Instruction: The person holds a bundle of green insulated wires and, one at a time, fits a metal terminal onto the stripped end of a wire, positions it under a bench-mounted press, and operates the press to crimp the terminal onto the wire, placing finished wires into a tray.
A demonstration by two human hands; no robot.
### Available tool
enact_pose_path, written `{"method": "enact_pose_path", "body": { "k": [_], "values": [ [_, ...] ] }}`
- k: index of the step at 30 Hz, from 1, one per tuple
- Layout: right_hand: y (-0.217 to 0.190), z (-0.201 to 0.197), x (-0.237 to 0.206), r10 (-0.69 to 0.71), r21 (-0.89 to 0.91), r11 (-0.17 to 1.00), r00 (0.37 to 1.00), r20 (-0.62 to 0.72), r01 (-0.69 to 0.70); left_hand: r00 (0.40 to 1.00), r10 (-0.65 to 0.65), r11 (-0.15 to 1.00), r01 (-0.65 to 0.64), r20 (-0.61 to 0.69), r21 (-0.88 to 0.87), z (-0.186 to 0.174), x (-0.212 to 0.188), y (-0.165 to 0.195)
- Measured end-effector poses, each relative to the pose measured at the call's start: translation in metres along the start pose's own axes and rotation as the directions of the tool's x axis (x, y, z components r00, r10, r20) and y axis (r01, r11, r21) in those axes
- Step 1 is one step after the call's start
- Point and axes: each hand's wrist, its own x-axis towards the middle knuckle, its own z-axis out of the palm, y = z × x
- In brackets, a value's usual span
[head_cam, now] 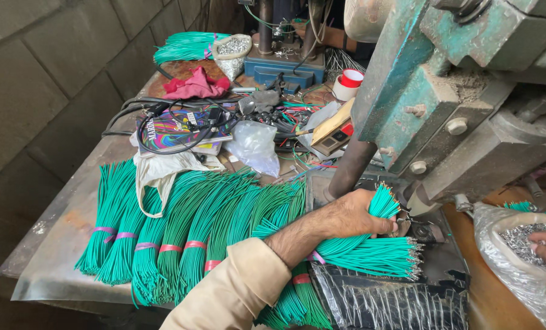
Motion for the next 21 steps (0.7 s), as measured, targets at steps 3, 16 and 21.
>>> {"method": "enact_pose_path", "body": {
  "k": [3, 16, 21],
  "values": [
    [-0.007, 0.004, -0.002, -0.267, 0.033, 0.960, 0.945, -0.189, 0.278, 1.000, 0.025, 1.000, -0.025, -0.003, 0.013, 0.001, 0.000, 0.002],
    [0.004, 0.008, -0.040, 0.184, 0.322, 0.906, 0.940, 0.288, -0.275, 0.999, 0.015, 0.998, -0.013, 0.031, -0.053, 0.001, 0.002, 0.003],
    [-0.043, 0.058, -0.104, 0.128, -0.177, 0.982, 0.921, 0.369, -0.066, 0.998, 0.054, 0.994, -0.050, 0.035, -0.100, 0.004, 0.007, -0.005]
  ]
}}
